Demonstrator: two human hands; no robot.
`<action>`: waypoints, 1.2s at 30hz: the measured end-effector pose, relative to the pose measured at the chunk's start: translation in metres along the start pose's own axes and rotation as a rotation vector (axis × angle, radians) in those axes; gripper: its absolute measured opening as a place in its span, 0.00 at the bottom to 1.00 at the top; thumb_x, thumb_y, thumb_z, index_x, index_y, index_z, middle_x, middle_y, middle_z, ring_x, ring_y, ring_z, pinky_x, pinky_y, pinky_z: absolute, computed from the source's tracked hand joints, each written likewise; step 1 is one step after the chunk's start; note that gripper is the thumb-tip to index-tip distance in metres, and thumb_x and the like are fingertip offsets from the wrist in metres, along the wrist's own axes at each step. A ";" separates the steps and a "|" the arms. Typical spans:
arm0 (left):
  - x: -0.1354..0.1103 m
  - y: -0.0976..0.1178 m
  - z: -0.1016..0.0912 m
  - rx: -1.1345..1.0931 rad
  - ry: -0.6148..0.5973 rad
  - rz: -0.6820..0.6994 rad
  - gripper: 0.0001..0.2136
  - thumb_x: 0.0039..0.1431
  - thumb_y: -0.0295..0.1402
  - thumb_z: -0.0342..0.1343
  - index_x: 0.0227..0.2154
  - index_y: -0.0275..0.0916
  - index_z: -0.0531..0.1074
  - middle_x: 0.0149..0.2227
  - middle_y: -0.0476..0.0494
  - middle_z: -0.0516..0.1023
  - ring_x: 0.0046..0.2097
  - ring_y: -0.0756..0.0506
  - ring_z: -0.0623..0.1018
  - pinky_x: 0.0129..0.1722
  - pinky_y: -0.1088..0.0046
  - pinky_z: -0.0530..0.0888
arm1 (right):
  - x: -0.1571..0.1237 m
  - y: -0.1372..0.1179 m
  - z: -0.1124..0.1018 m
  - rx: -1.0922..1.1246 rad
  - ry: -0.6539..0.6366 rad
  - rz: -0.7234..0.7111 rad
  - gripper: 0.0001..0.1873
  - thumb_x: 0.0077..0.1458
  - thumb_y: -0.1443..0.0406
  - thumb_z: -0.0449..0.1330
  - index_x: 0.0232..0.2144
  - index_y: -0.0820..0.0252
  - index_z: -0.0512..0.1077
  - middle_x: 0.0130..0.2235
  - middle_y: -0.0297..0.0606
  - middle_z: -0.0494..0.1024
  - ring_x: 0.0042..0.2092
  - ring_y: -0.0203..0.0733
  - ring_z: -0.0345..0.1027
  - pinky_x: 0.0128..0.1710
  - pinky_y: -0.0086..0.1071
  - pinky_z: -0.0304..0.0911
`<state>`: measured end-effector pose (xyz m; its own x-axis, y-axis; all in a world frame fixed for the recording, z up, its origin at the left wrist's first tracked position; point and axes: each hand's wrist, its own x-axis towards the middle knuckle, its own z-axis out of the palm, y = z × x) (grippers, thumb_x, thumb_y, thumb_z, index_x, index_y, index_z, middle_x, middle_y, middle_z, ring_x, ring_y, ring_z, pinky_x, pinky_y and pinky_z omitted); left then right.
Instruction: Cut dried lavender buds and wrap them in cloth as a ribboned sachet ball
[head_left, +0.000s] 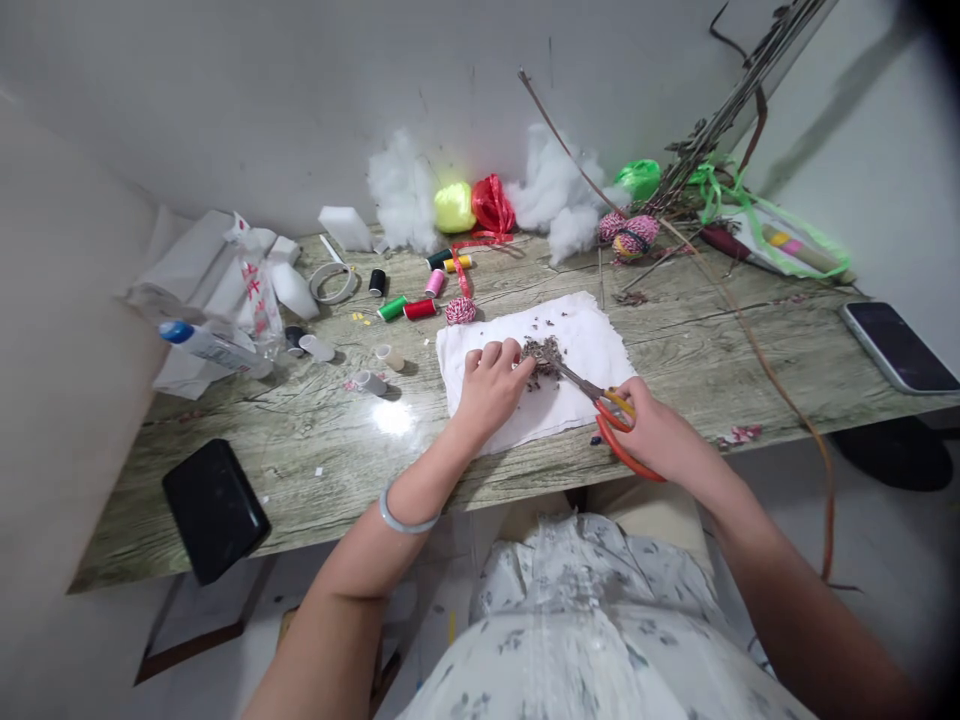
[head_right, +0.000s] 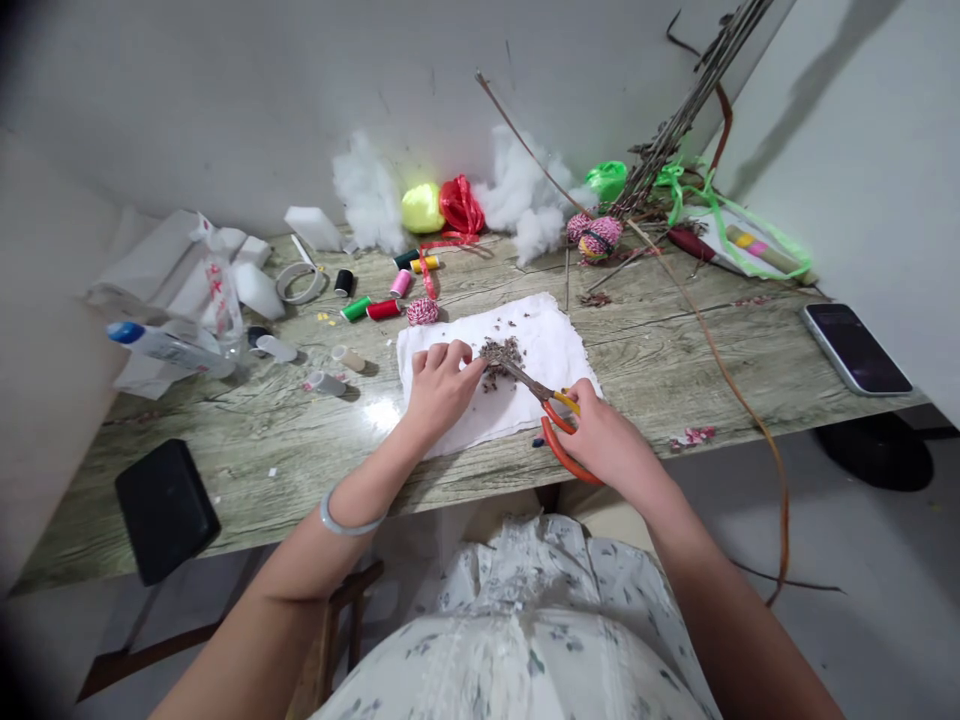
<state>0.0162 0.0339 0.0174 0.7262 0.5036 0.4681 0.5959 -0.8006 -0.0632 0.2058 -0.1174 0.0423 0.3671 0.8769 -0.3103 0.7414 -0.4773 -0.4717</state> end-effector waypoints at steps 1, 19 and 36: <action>0.000 0.000 0.000 -0.020 -0.008 -0.004 0.08 0.62 0.27 0.47 0.34 0.44 0.70 0.40 0.42 0.71 0.41 0.43 0.65 0.38 0.63 0.56 | 0.000 0.000 0.000 -0.014 0.011 -0.007 0.22 0.50 0.48 0.55 0.41 0.53 0.58 0.34 0.39 0.77 0.28 0.44 0.69 0.23 0.30 0.51; -0.001 -0.001 0.003 0.058 -0.003 0.010 0.06 0.62 0.28 0.48 0.33 0.43 0.69 0.40 0.42 0.71 0.42 0.42 0.65 0.39 0.63 0.57 | -0.001 0.010 0.001 -0.110 0.053 0.035 0.28 0.48 0.46 0.56 0.45 0.55 0.58 0.32 0.40 0.77 0.30 0.48 0.70 0.24 0.31 0.52; 0.000 -0.001 0.004 0.050 0.027 0.002 0.06 0.61 0.27 0.49 0.32 0.42 0.69 0.39 0.43 0.72 0.41 0.43 0.65 0.38 0.63 0.56 | 0.002 -0.002 0.002 -0.174 0.065 0.006 0.26 0.50 0.47 0.54 0.45 0.56 0.59 0.31 0.40 0.76 0.27 0.45 0.67 0.24 0.30 0.50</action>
<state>0.0166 0.0359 0.0138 0.7184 0.4924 0.4914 0.6111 -0.7841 -0.1078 0.2036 -0.1150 0.0414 0.4028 0.8788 -0.2560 0.8232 -0.4701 -0.3183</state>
